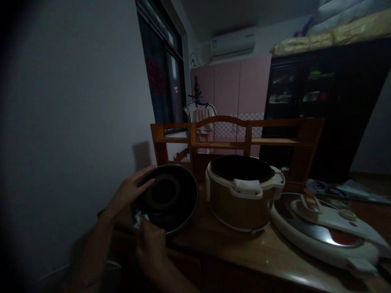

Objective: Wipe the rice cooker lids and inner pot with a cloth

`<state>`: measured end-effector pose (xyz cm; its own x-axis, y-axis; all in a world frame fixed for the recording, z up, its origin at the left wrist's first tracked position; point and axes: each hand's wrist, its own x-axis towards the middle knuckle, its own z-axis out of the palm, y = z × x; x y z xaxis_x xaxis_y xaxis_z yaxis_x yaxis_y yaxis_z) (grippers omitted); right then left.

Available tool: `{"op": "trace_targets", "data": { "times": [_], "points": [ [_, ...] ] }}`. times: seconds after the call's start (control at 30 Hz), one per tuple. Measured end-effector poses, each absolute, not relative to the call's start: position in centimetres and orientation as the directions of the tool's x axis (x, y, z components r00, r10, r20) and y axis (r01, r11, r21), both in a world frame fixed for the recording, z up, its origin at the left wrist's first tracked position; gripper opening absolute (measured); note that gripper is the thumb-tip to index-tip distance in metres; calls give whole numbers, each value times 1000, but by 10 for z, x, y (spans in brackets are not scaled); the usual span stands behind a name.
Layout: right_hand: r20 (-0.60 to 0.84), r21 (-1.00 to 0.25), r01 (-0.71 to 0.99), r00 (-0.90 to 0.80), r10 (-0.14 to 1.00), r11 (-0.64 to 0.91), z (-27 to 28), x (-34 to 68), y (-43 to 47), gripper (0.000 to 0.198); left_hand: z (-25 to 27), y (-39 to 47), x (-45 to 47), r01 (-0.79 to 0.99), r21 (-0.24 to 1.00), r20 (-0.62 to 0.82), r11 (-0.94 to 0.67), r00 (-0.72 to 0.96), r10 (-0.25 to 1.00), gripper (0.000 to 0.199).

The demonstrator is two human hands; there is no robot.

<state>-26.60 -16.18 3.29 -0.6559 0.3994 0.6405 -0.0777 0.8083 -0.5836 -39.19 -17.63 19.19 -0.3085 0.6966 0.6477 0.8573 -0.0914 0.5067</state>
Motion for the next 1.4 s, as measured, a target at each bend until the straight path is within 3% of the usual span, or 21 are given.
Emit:
{"op": "trace_targets", "data": {
  "times": [0.13,0.3,0.53,0.9,1.2,1.4],
  "points": [
    [624,-635,-82,-641,447,768,36,-269,-162,45,148,-185,-380,728,676,628,-109,-493,603,61],
    [560,-700,-108,-696,449,706,49,-264,-162,31,138,-183,-381,655,736,633,-169,-578,516,58],
    [521,-702,-134,-767,375,700,58,-252,-153,31,157,-180,-402,550,794,570,-258,-528,630,63],
    [472,-623,-108,-841,263,775,51,-241,-161,42,209,-179,-408,480,839,403,-255,-234,885,53],
    [473,-409,-89,-872,127,908,46,-202,-123,44,212,-141,-414,415,871,344,-261,-139,929,50],
    [438,-296,-33,-893,105,954,54,-183,-105,42,220,-136,-417,365,922,210,-133,-181,961,48]
  ]
}}
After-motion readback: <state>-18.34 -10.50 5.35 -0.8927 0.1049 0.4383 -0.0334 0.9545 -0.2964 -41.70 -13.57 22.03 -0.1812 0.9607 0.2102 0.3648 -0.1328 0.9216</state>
